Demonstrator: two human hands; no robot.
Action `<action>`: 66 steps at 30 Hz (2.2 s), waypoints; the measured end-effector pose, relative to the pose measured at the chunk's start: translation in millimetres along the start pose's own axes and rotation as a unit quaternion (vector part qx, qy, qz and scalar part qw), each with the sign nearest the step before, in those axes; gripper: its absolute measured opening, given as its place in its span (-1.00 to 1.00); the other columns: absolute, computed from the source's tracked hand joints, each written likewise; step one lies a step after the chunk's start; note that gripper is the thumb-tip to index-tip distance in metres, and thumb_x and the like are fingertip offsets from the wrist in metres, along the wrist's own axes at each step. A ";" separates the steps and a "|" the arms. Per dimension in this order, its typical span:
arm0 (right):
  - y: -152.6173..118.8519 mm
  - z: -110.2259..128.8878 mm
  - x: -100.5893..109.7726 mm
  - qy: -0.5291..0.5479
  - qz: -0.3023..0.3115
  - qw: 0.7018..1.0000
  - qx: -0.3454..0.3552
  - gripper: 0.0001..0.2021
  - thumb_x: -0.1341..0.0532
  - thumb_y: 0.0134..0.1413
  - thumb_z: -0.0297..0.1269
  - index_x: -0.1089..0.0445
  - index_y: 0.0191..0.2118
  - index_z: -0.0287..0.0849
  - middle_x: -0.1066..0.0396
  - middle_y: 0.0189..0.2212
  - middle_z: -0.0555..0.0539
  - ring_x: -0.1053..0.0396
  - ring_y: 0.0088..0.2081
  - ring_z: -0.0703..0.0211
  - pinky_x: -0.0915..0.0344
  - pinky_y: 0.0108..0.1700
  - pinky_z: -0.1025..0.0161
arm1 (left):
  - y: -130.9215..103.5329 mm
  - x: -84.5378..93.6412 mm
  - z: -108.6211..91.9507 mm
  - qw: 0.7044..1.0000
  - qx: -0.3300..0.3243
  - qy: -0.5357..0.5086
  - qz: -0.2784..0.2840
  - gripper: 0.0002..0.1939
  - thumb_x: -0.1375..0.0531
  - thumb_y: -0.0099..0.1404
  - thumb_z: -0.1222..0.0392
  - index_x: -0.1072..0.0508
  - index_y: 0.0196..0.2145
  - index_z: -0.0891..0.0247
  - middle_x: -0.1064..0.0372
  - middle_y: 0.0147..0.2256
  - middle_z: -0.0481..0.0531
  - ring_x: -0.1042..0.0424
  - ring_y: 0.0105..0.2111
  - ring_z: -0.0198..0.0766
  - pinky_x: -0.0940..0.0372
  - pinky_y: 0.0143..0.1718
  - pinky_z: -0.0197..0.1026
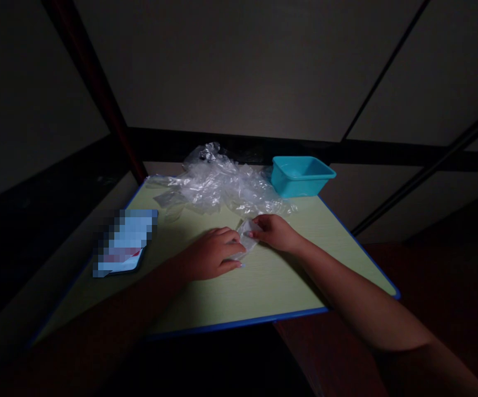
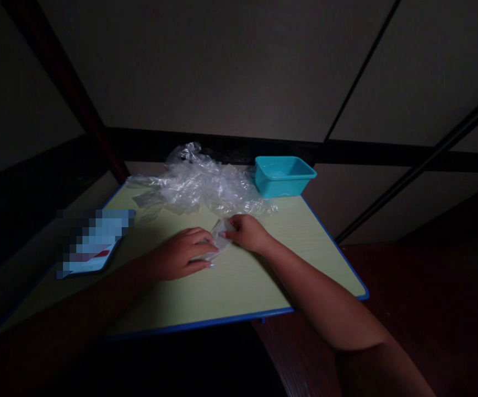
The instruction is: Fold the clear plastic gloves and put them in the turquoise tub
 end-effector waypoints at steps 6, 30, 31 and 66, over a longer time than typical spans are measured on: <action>-6.0 10.0 -9.9 0.037 0.058 0.998 0.004 -0.75 -0.19 0.00 -0.16 -0.32 -0.52 -0.25 -0.15 -0.65 0.09 -0.05 -0.57 0.35 0.05 -0.54 0.35 | 0.3 0.9 0.6 1.000 0.005 -0.028 -0.001 -0.76 -0.13 0.31 0.07 -0.45 -0.14 0.22 -0.33 -0.12 0.11 -0.28 -0.11 -0.11 -0.17 -0.04 -0.10; -33.5 58.0 -35.2 -0.258 0.095 0.944 0.184 -0.38 -0.11 0.17 -0.20 0.04 0.32 -0.11 0.00 0.29 -0.24 0.06 0.29 -0.08 0.40 0.21 -0.37 | -21.6 -9.5 75.1 0.673 0.410 -0.573 -0.227 -0.53 0.01 0.31 -0.22 -0.32 -0.29 0.30 -0.32 -0.50 -0.05 -0.36 -0.60 -0.33 -0.32 -0.50 -0.24; -33.5 58.6 -35.2 -0.257 0.092 0.944 0.185 -0.37 -0.12 0.16 -0.17 0.04 0.32 -0.12 -0.01 0.28 -0.25 0.05 0.29 -0.09 0.38 0.21 -0.37 | -21.0 -10.0 74.4 0.673 0.407 -0.576 -0.224 -0.52 0.01 0.31 -0.23 -0.32 -0.29 0.30 -0.32 -0.51 -0.05 -0.36 -0.60 -0.33 -0.32 -0.50 -0.24; -41.6 59.2 -48.5 -0.221 0.212 0.920 0.245 -0.34 -0.03 0.09 -0.56 -0.01 0.29 0.09 0.07 0.31 -0.09 0.13 0.32 0.11 0.09 0.21 -0.27 | -21.6 -5.9 73.3 0.702 0.404 -0.547 -0.212 -0.48 -0.01 0.25 -0.28 -0.36 -0.34 0.30 -0.36 -0.43 0.04 -0.38 -0.45 -0.25 -0.29 -0.44 -0.24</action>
Point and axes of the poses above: each hand's wrist, its own y-axis towards the middle knuckle, its own x-axis out of the back of the hand, z = x × y, the point moved 8 cm from there along y, towards the middle knuckle
